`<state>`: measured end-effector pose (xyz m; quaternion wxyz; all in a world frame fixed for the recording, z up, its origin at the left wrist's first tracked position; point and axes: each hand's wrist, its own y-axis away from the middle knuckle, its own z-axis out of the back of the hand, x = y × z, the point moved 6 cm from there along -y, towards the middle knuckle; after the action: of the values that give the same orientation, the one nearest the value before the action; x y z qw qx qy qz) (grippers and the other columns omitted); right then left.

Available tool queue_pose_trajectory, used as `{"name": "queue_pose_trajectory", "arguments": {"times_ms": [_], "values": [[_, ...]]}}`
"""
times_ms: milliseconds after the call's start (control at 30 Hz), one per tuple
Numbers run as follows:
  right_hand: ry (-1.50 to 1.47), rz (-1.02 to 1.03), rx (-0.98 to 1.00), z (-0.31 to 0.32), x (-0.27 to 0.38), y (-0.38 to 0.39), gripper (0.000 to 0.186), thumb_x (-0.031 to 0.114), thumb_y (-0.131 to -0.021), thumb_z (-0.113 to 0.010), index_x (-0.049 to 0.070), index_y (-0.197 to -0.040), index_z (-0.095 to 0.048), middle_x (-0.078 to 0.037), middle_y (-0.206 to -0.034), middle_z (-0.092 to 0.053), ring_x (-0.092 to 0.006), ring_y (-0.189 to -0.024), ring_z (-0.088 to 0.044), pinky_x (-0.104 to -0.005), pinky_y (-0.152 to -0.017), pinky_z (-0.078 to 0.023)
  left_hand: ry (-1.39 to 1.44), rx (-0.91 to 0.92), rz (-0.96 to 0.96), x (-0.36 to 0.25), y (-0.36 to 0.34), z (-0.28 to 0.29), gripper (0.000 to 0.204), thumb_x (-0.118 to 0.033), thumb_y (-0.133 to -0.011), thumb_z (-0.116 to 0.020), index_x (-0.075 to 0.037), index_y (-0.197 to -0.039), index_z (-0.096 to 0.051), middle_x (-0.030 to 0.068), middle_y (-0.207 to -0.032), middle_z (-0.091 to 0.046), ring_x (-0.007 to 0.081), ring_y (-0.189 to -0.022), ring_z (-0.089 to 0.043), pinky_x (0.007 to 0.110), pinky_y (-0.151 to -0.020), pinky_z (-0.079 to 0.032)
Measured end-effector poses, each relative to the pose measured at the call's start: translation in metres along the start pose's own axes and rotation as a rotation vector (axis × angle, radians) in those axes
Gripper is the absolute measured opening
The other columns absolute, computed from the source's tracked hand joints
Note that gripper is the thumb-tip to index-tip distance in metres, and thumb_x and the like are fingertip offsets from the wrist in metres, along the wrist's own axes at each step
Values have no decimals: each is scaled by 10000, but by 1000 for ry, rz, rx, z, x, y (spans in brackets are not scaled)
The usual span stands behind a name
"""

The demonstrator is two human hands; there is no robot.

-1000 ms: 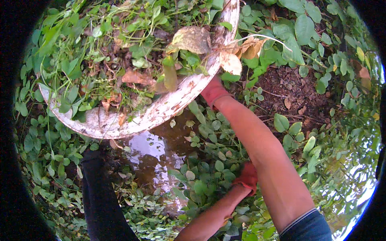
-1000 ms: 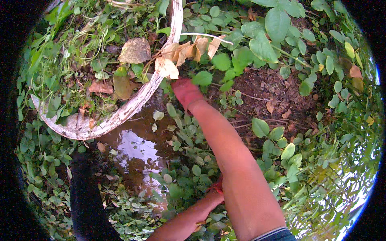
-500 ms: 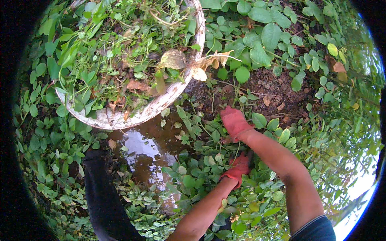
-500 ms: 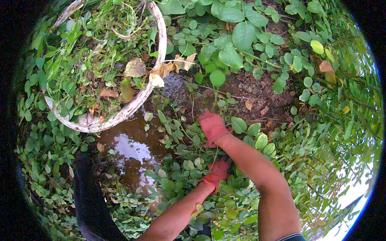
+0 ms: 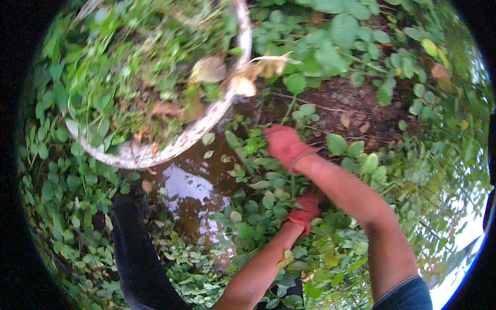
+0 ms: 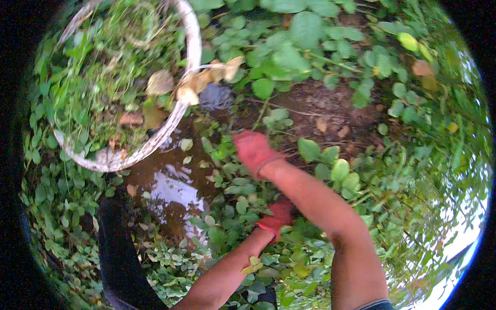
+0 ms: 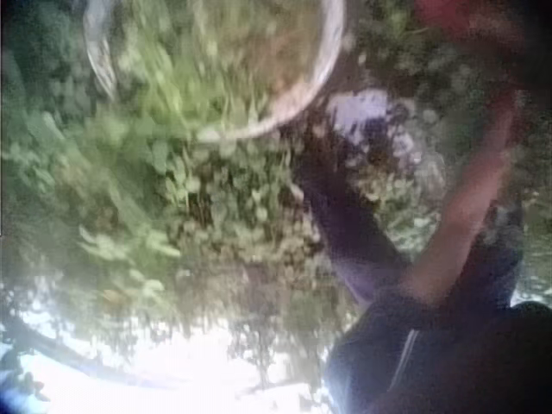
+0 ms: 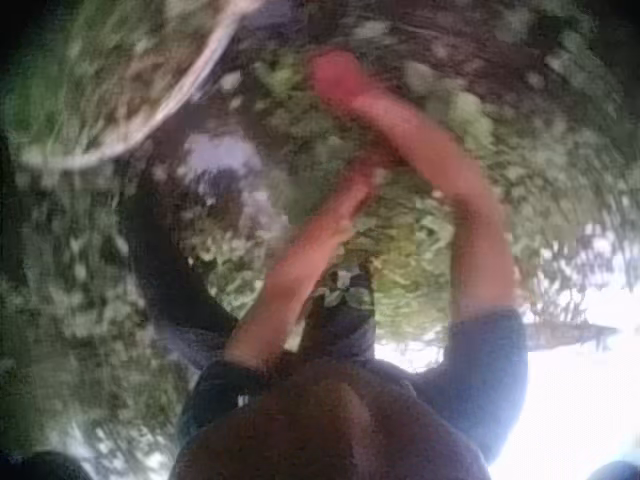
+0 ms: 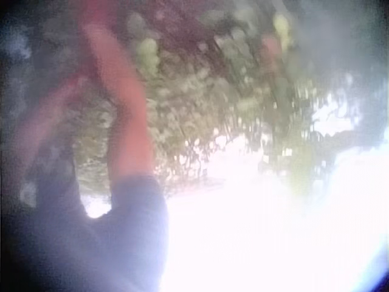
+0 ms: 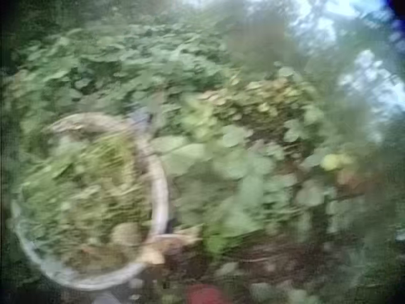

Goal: The person repeatedly pulls weeds and debris from a dense patch of ground cover and places them into a white bucket. The person uses both hands to uproot plants and occasionally shifts the bucket to a new location.

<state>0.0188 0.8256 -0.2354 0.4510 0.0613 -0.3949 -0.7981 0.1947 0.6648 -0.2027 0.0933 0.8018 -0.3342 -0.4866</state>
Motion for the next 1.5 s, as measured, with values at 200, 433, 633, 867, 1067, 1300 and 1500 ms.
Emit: {"name": "queue_pose_trajectory", "arguments": {"times_ms": [200, 433, 633, 867, 1067, 1300, 1500], "values": [[-305, -125, -339, 32, -3, 29, 356, 238, -796, -640, 49, -1098, -648, -195, -1097, -661, -322, -1076, -624, -391, -966, -486, -53, 32, 140, -56, 25, 33, 631, -341, -876, -620, -100, -1431, -444, 163, -1452, -468, 310, -1309, -479, 402, -1088, -384], [360, -394, -198, 110, -117, 92, 228, 172, -800, -543, 104, -965, -685, -141, -951, -709, -230, -902, -691, -359, -816, -546, -399, 126, 178, -76, 7, 39, 654, -293, -869, -620, -85, -1444, -385, 217, -1439, -447, 388, -1284, -480, 416, -1039, -424], [473, -766, 24, 174, -184, 133, 455, 163, -384, -815, 87, -825, -733, -133, -990, -698, -245, -993, -677, -325, -819, -575, -337, -55, -111, -27, 3, 39, 693, -315, -842, -660, -137, -1453, -387, 210, -1386, -498, 390, -1218, -534, 439, -971, -476], [355, -768, 51, 135, -238, 150, 455, 142, -354, -841, 89, -791, -729, -129, -952, -690, -280, -936, -685, -347, -814, -578, -358, -23, -32, -29, 5, 30, 751, -426, -809, -692, -182, -1454, -395, 155, -1399, -506, 377, -1208, -544, 424, -981, -475], [158, -364, -103, 116, -147, 114, 264, 185, -810, -579, 12, -984, -673, -187, -971, -693, -338, -984, -657, -424, -844, -540, -310, -94, -50, -56, 29, 56, 679, -261, -837, -652, -151, -1456, -396, 175, -1414, -488, 381, -1234, -523, 415, -1030, -438], [-845, -553, -396, 267, 3, 125, 380, 205, -848, -639, 92, -1211, -620, -176, -1142, -649, -315, -1058, -627, -405, -936, -485, -276, -103, 304, -90, 71, 120, 549, -225, -921, -600, -115, -1436, -443, 175, -1409, -511, 337, -1313, -474, 381, -1085, -385], [-953, -230, -838, 369, 130, 110, 548, 165, -829, -645, 52, -1345, -499, -193, -1147, -640, -331, -1098, -609, -397, -979, -456, -201, -316, 186, -165, 125, 157, 519, -152, -920, -604, -56, -1411, -469, 161, -1373, -552, 299, -1277, -519, 365, -1077, -398]]}}
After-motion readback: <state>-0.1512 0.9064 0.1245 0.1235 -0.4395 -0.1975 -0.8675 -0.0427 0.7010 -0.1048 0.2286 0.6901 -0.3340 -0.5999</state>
